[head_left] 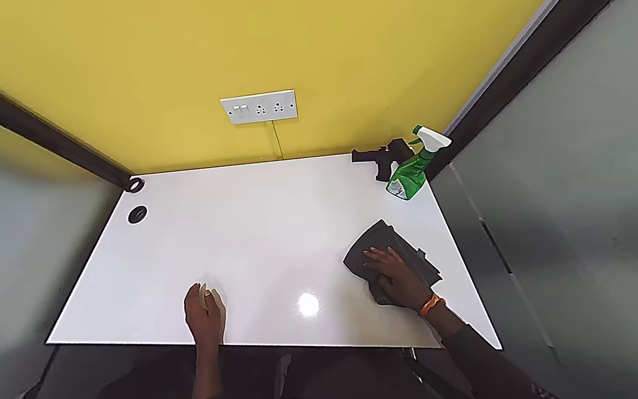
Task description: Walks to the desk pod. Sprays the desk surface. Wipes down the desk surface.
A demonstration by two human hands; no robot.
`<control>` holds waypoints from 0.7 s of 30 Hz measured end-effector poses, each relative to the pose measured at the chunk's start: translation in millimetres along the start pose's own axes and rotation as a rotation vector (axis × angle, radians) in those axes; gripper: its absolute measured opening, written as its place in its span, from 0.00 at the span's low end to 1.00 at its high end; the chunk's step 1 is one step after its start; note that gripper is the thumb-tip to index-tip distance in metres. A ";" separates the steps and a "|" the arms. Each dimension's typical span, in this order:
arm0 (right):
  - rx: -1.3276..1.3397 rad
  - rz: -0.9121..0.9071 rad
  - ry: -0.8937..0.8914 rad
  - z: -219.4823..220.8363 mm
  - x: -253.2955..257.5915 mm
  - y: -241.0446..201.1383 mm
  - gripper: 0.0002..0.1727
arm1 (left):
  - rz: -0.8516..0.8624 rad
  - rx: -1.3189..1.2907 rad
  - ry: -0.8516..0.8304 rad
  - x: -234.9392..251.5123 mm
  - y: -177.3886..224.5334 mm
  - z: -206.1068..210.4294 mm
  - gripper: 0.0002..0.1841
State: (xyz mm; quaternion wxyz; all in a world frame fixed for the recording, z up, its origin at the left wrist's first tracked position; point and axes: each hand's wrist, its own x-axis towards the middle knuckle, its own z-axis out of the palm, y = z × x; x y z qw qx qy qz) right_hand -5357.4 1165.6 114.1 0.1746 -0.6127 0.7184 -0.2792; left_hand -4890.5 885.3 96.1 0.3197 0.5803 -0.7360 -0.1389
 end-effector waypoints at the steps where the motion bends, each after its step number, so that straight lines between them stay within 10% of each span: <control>1: -0.009 0.000 0.010 1.4 -1.9 0.2 0.26 | 0.002 0.007 0.000 -0.1 0.3 -0.2 0.24; 10: -0.019 -0.014 0.038 3.8 -4.0 1.8 0.25 | 0.010 -0.039 -0.048 20.0 28.4 -3.4 0.24; 21: -0.037 -0.046 0.081 7.8 -4.8 3.2 0.24 | 0.645 -1.478 -0.502 44.7 384.3 -111.6 0.19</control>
